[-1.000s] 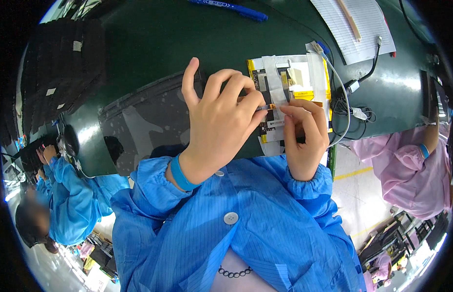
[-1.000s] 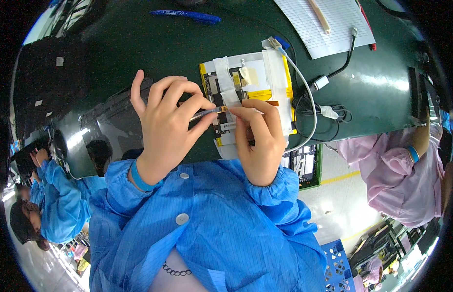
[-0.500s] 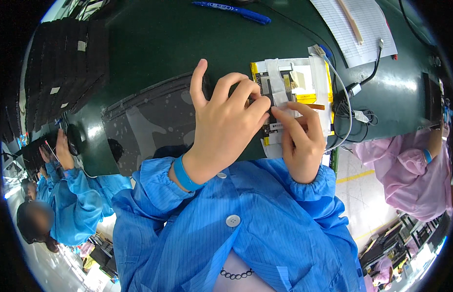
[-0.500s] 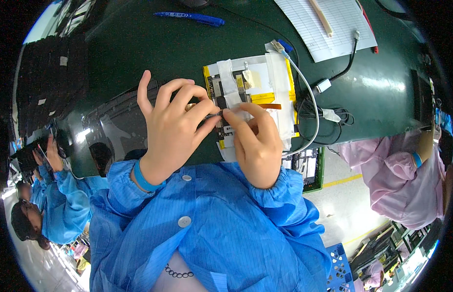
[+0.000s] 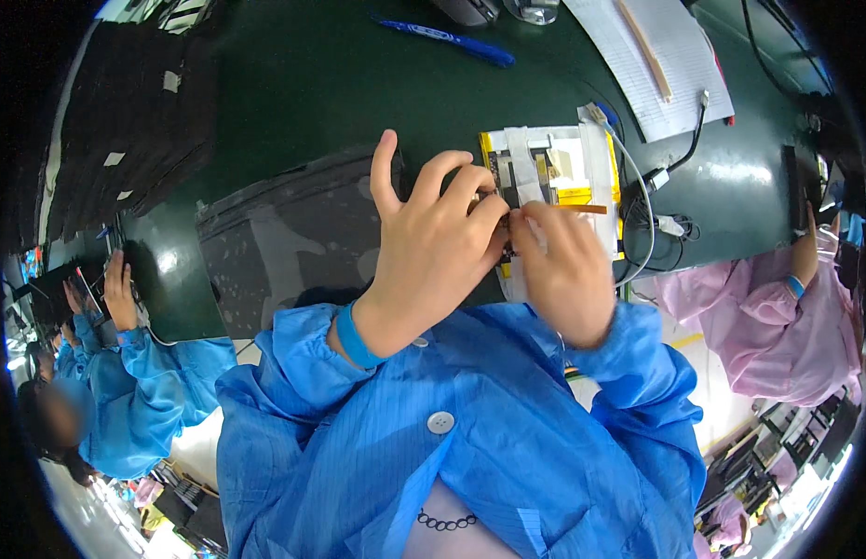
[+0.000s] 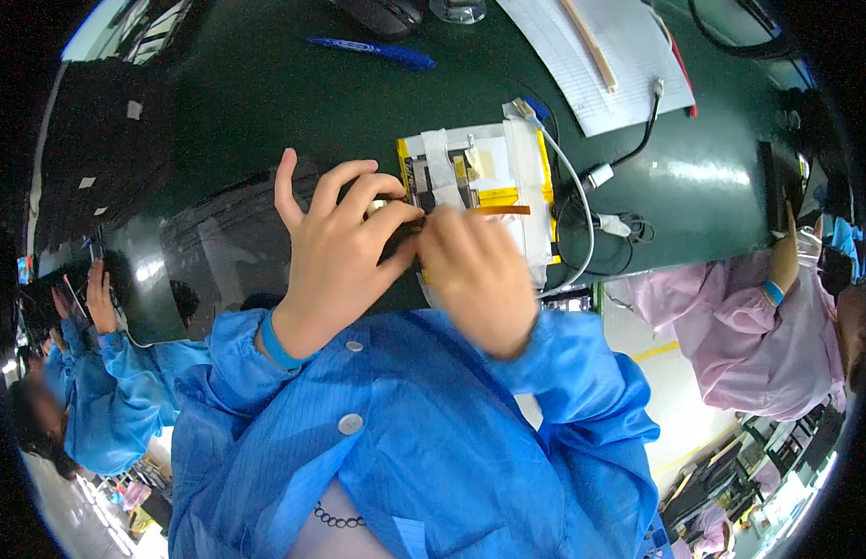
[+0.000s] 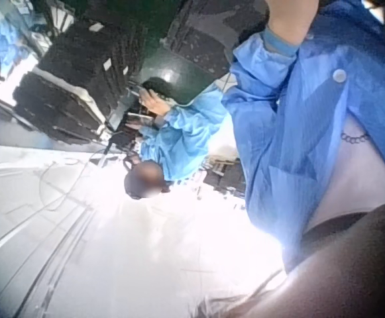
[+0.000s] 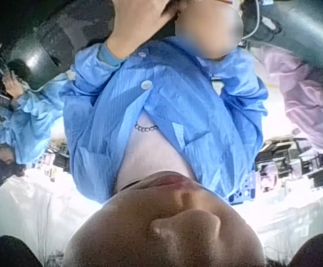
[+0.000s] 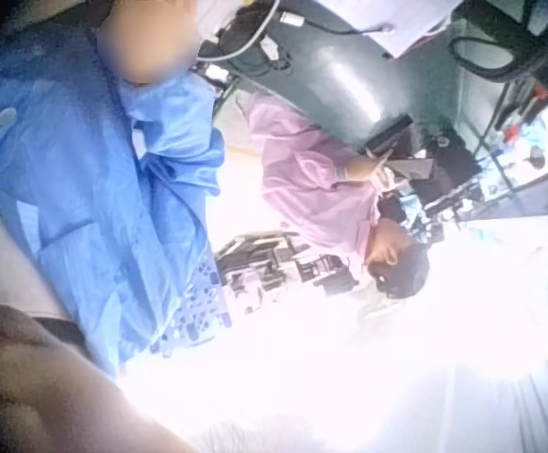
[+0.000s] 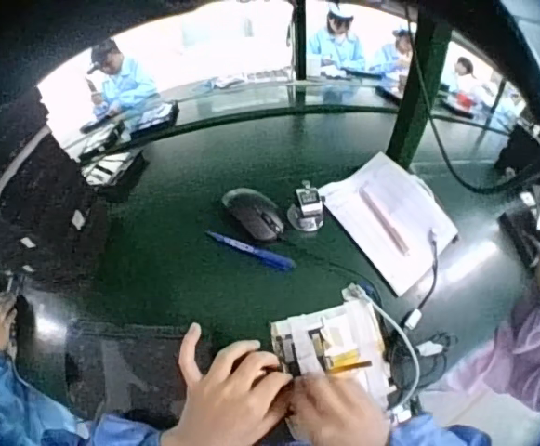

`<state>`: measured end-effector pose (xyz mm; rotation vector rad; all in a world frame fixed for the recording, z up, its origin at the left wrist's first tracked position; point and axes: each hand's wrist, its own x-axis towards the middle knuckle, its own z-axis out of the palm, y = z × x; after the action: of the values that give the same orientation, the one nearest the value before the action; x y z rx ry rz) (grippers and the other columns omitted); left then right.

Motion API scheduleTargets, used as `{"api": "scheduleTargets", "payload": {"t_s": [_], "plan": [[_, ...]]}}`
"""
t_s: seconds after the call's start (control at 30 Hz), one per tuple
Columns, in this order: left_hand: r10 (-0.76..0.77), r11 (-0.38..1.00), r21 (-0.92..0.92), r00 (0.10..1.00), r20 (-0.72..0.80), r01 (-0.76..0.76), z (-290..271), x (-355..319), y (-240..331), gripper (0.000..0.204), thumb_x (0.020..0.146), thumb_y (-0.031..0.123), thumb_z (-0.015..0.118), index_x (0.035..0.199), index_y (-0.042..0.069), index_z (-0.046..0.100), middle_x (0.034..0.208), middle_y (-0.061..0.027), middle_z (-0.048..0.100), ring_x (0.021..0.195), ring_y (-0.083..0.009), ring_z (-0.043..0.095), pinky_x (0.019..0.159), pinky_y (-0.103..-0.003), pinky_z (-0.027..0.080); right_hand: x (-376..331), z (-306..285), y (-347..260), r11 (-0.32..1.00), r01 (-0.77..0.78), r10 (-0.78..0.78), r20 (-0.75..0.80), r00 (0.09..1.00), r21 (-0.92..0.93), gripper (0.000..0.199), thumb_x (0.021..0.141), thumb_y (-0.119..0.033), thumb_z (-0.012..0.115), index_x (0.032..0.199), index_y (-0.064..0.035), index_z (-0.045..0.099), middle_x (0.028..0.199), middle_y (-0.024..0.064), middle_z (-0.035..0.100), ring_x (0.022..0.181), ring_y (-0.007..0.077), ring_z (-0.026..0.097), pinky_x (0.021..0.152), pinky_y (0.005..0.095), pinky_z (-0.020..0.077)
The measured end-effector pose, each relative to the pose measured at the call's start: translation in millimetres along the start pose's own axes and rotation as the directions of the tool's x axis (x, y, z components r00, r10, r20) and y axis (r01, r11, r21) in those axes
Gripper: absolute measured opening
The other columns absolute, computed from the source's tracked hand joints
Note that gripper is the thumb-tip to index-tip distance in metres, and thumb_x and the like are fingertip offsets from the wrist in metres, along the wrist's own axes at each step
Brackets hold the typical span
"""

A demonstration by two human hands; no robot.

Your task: Testing hardware and software functionality of a tablet computer at an electronics workstation.

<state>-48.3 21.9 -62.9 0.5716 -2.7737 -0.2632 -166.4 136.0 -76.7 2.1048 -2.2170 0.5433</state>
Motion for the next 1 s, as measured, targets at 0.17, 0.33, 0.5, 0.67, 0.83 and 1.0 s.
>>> {"api": "scheduleTargets", "payload": {"t_s": [0.17, 0.33, 0.5, 0.67, 0.83, 1.0], "plan": [[-0.171, 0.983, -0.074, 0.985, -0.013, 0.169, -51.2, -12.1, -11.3, 0.046, 0.073, 0.037, 0.065, 0.114, 0.015, 0.058, 0.113, -0.0034, 0.057, 0.114, -0.0233, 0.047, 0.107, -0.052, 0.011, 27.3, -14.1, 50.8, 0.968, -0.147, 0.176, -0.133, 0.975, 0.203, 0.035, 0.066, 0.005, 0.057, 0.099, -0.0052, 0.063, 0.096, 0.0105, 0.058, 0.085, 0.0283, 0.056, 0.076, 0.0373, 0.0475], [-0.519, 0.854, -0.088, 0.828, -0.215, 0.512, -88.5, -70.5, -75.1, 0.041, 0.083, 0.032, 0.059, 0.118, 0.011, 0.056, 0.12, -0.0112, 0.054, 0.113, -0.0299, 0.049, 0.1, -0.042, 0.032, 22.6, 2.4, 57.9, 0.974, -0.131, 0.16, -0.151, 0.975, 0.183, 0.033, 0.069, 0.007, 0.056, 0.098, -0.0052, 0.065, 0.1, 0.0107, 0.059, 0.088, 0.0287, 0.057, 0.079, 0.0362, 0.0481], [-0.78, 0.619, -0.323, 0.607, -0.15, 0.715, -92.2, -131.4, -156.7, 0.036, 0.09, 0.029, 0.052, 0.119, 0.009, 0.056, 0.116, -0.0108, 0.055, 0.102, -0.0238, 0.054, 0.088, -0.033, 0.04, 27.3, -2.1, 50.6, 0.969, -0.166, 0.194, -0.143, 0.971, 0.185, 0.032, 0.07, 0.009, 0.053, 0.096, -0.0047, 0.066, 0.099, 0.0109, 0.059, 0.089, 0.0288, 0.057, 0.077, 0.0361, 0.0479], [-0.756, 0.58, -0.545, 0.649, -0.083, 0.605, -80.2, -141.1, -189.7, 0.032, 0.092, 0.025, 0.048, 0.117, 0.008, 0.058, 0.115, -0.0097, 0.056, 0.099, -0.0205, 0.053, 0.087, -0.028, 0.039, 28.5, 0.8, 57.3, 0.953, -0.17, 0.203, -0.111, 0.973, 0.253, 0.032, 0.071, 0.011, 0.051, 0.096, -0.004, 0.066, 0.099, 0.0117, 0.059, 0.09, 0.0281, 0.057, 0.077, 0.0348, 0.0473], [-0.78, 0.548, -0.537, 0.624, -0.051, 0.641, -74.8, -137.7, -192.2, 0.028, 0.092, 0.023, 0.049, 0.11, 0.007, 0.062, 0.097, -0.0067, 0.059, 0.083, -0.0147, 0.054, 0.073, -0.025, 0.041, 26.0, -0.7, 59.3, 0.967, -0.163, 0.187, -0.11, 0.976, 0.198, 0.036, 0.071, 0.013, 0.047, 0.097, -0.0032, 0.066, 0.1, 0.0124, 0.059, 0.09, 0.0276, 0.057, 0.078, 0.0337, 0.0472], [-0.808, 0.491, -0.539, 0.589, 0.01, 0.684, -74.1, -135.3, -193.4, 0.025, 0.09, 0.024, 0.051, 0.106, 0.008, 0.063, 0.089, -0.0029, 0.058, 0.071, -0.0088, 0.051, 0.064, -0.022, 0.04, 28.5, -0.2, 57.8, 0.967, -0.198, 0.212, -0.072, 0.975, 0.163, 0.029, 0.08, 0.011, 0.046, 0.097, -0.0018, 0.066, 0.102, 0.0129, 0.059, 0.097, 0.0279, 0.058, 0.084, 0.0339, 0.0468]]}}
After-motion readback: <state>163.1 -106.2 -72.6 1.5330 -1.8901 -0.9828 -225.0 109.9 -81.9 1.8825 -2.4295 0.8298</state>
